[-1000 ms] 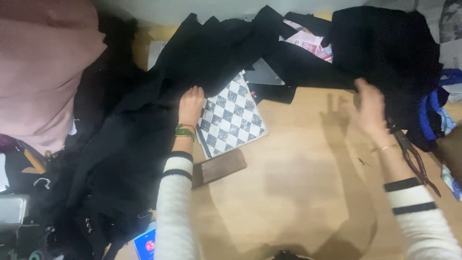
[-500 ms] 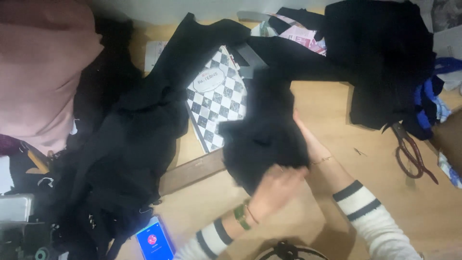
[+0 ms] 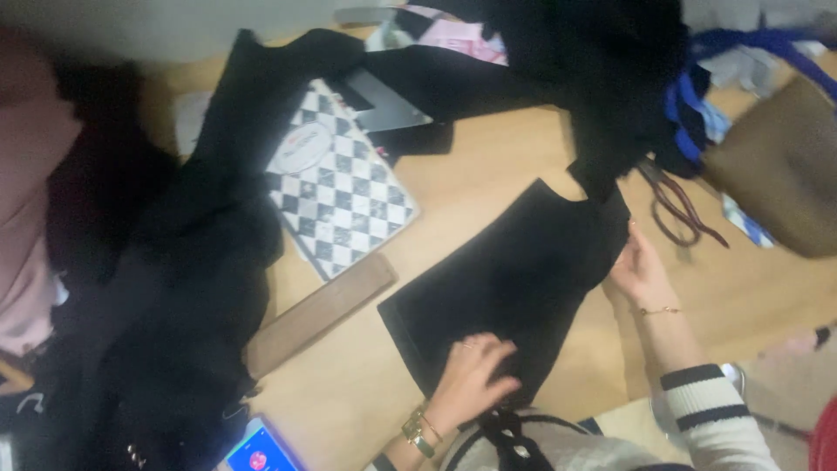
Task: The person arranges a piece of black fabric on a wooden table, smoothing it out by hand. They then place a newspaper pattern on top of the fabric and use a white marking tool to trace the outline of the pattern onto the fabric.
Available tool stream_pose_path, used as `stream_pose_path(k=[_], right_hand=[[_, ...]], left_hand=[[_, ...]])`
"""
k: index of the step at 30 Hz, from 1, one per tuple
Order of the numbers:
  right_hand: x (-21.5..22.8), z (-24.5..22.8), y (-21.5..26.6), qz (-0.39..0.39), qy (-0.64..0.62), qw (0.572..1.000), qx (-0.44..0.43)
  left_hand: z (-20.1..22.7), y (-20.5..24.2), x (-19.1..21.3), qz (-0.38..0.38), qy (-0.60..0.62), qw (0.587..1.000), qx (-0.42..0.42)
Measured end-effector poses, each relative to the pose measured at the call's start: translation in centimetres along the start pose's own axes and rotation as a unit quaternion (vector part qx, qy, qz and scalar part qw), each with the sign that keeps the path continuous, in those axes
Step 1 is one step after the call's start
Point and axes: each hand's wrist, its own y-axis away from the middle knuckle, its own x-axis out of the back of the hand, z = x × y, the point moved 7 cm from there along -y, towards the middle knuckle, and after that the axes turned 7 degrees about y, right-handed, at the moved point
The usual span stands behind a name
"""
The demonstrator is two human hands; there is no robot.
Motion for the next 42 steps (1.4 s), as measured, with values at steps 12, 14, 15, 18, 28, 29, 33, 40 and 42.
stream_pose_path(k=[12, 14, 15, 18, 28, 29, 33, 40, 42], right_hand=[[8.5, -6.3, 8.5, 0.242, 0.397, 0.790, 0.400], [-0.9, -3.1, 15.6, 0.238, 0.507, 0.785, 0.265], [-2.2, -3.0, 16.7, 0.238, 0.508, 0.783, 0.266], [-5.1, -1.7, 16.3, 0.178, 0.712, 0.627, 0.261], [2.0, -6.9, 15.5, 0.292, 0.631, 0.639, 0.329], [0.1, -7.0, 18.2, 0.332, 0.584, 0.693, 0.263], [4.7, -8.2, 12.1, 0.261, 0.690, 0.505, 0.448], [-1.1, -5.1, 5.3, 0.142, 0.776, 0.381, 0.483], [-2.3, -4.6, 4.5, 0.104, 0.765, 0.380, 0.509]], left_hand=[[-5.1, 5.2, 6.2, 0.175, -0.388, 0.899, 0.100], [-4.3, 5.7, 8.1, 0.190, -0.380, 0.901, 0.084], [-4.0, 5.6, 8.5, 0.192, -0.378, 0.902, 0.083], [-3.9, 5.8, 9.7, 0.204, -0.429, 0.876, 0.081], [-5.3, 5.8, 10.2, 0.170, -0.396, 0.899, 0.082], [-4.7, 5.9, 10.1, 0.180, -0.411, 0.892, 0.054], [-4.5, 6.0, 11.0, 0.183, -0.447, 0.875, 0.044], [-6.4, 9.7, 20.7, 0.319, -0.487, 0.784, 0.216], [-8.3, 10.8, 21.8, 0.310, -0.483, 0.781, 0.246]])
